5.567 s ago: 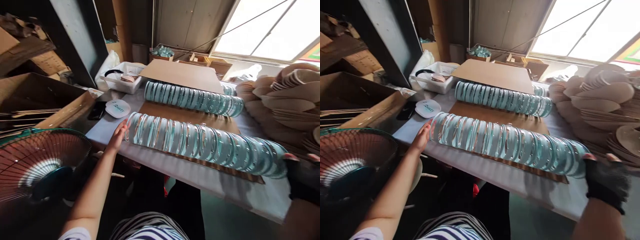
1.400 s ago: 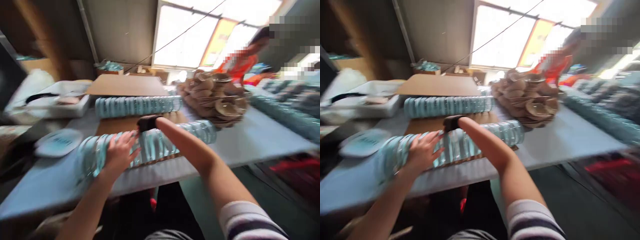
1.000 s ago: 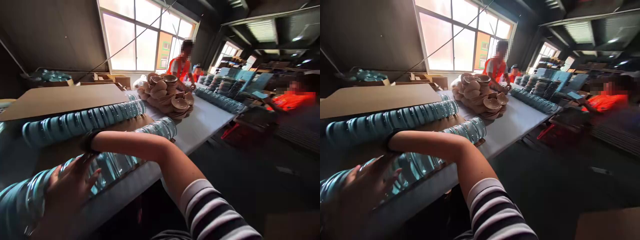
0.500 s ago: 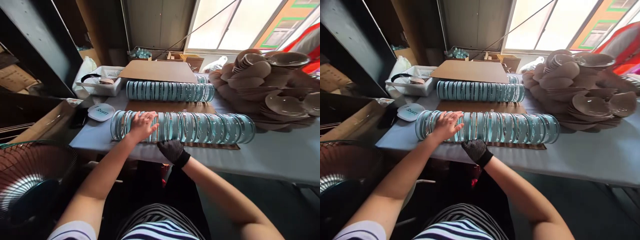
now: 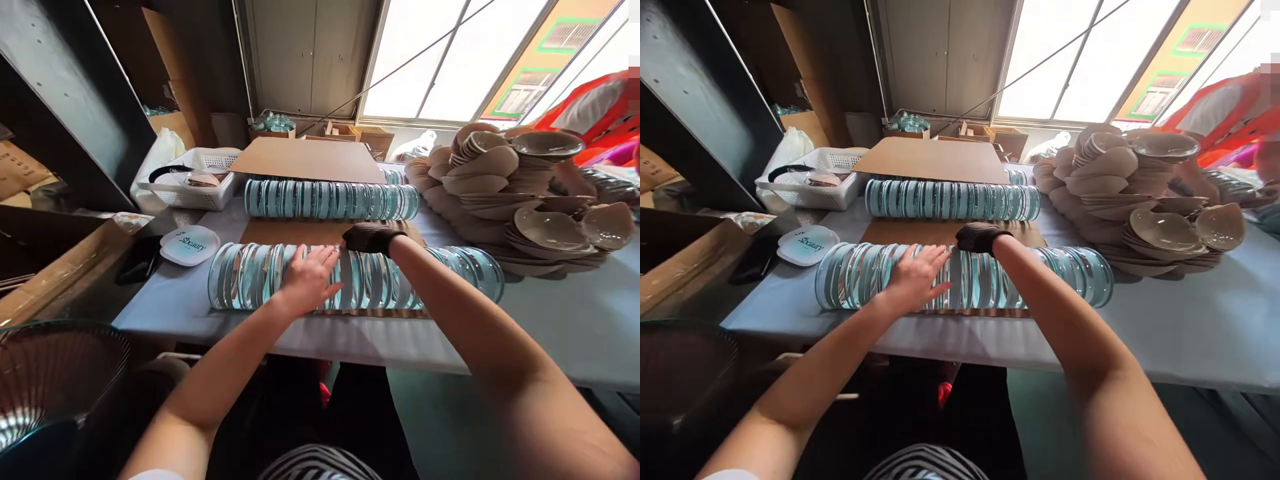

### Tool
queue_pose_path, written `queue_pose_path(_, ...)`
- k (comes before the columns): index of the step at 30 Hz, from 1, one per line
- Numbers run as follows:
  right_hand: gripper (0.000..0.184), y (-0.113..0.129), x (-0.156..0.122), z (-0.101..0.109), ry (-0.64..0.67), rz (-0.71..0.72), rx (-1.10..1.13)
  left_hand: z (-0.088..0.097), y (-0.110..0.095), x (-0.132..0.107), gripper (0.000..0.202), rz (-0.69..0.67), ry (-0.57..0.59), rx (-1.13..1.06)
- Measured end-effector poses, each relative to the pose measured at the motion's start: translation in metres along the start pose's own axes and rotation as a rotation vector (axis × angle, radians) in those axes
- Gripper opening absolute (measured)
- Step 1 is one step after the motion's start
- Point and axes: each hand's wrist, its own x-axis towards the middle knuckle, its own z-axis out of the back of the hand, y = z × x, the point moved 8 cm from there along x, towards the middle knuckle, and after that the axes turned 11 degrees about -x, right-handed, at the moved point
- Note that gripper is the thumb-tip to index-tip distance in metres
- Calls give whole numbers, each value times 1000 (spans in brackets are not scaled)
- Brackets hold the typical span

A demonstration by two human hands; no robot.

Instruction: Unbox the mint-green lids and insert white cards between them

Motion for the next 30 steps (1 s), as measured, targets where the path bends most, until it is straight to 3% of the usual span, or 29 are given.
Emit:
queue_pose_path(3,37,16,32,-1,186,200,18,-11,1,1,61,-9,3,18)
queue_pose_path(7,36,38,42,2,238,272,-52,-10,3,-1,62,-25,-18,10)
queue_pose_path(11,24,38,32,14,4,215,-58,-9,3,0,60,-11,-19,-37)
queue_pose_path(15,18,29,-15,12,-308,170,202,-8,6,-1,57,21,-10,-78)
queue_pose_path(17,16,37,-48,-5,-436,168,266,-7,7,-2,55,26,-7,-84)
queue_pose_path(19,19,59,-75,-37,-477,134,225,-7,9,-3,53,27,-4,-84)
queue_pose_path(23,33,116,-96,-118,-340,18,68,-9,6,0,53,24,-16,-82)
queue_pose_path(25,36,127,-102,-137,-344,-42,47,-4,2,0,52,7,-23,-92)
queue_pose_path(27,36,115,-118,-133,-480,-45,66,8,0,-10,48,-48,-29,-120)
queue_pose_path(28,37,96,-131,-126,-592,-67,89,19,4,-19,46,-67,-55,-132)
queue_pose_path(29,39,69,-149,-115,-745,-105,109,33,14,-32,44,-58,-117,-139)
queue_pose_path(30,44,26,-169,-110,-876,-281,144,49,31,-48,43,-17,-215,-144)
